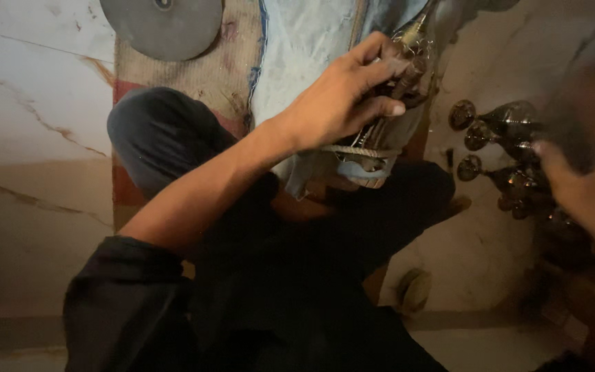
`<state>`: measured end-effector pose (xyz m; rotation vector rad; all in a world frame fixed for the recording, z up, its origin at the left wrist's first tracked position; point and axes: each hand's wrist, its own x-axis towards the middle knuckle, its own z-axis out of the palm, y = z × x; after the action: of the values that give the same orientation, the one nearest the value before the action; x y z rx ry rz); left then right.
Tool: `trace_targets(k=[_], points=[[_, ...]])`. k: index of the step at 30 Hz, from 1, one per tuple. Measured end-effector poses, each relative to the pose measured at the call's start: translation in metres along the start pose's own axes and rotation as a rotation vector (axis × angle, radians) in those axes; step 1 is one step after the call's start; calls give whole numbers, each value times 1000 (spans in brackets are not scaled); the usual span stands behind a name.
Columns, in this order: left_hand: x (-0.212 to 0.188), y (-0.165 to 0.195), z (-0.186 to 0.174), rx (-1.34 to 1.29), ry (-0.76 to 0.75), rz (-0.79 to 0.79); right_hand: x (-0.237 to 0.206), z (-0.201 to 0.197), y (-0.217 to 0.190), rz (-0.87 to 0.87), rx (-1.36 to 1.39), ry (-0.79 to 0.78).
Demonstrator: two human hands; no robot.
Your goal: The person sits on the floor holding a brass vase-shaped object against a cloth pad and engraves patterns into its surface with a small hand tool. They then rub and file the brass object with a flat abrasive block, turning the object to work different sides, with finished brass pieces piled nearby.
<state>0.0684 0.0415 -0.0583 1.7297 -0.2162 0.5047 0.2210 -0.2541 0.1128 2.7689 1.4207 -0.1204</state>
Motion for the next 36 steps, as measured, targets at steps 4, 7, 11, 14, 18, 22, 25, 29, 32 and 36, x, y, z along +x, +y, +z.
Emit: trace_targets(k=[4, 7, 11, 14, 18, 22, 25, 29, 32, 36], points=[[-4, 0, 2, -18, 42, -14, 28, -3, -11, 54, 81, -12], [-8, 1, 3, 6, 84, -47, 34, -14, -19, -44, 23, -75], [-9, 6, 8, 23, 150, -88, 45, -36, -38, -73, -6, -134], [-7, 15, 9, 22, 161, -94, 49, -48, -58, -27, 72, -173], [-5, 34, 10, 5, 164, -200, 27, -59, -63, 1, -258, -276], [-3, 50, 20, 43, 288, -71, 4, -37, -43, 61, -74, -5], [0, 54, 34, 203, 215, 30, -14, -19, -32, 35, -287, -33], [5, 49, 49, 299, 113, -50, -30, -9, -30, 188, -324, -374], [10, 45, 56, 373, 88, -48, -34, -7, -22, 74, -276, -237], [17, 49, 58, 356, 89, -30, -39, -6, 8, 105, -364, -162]])
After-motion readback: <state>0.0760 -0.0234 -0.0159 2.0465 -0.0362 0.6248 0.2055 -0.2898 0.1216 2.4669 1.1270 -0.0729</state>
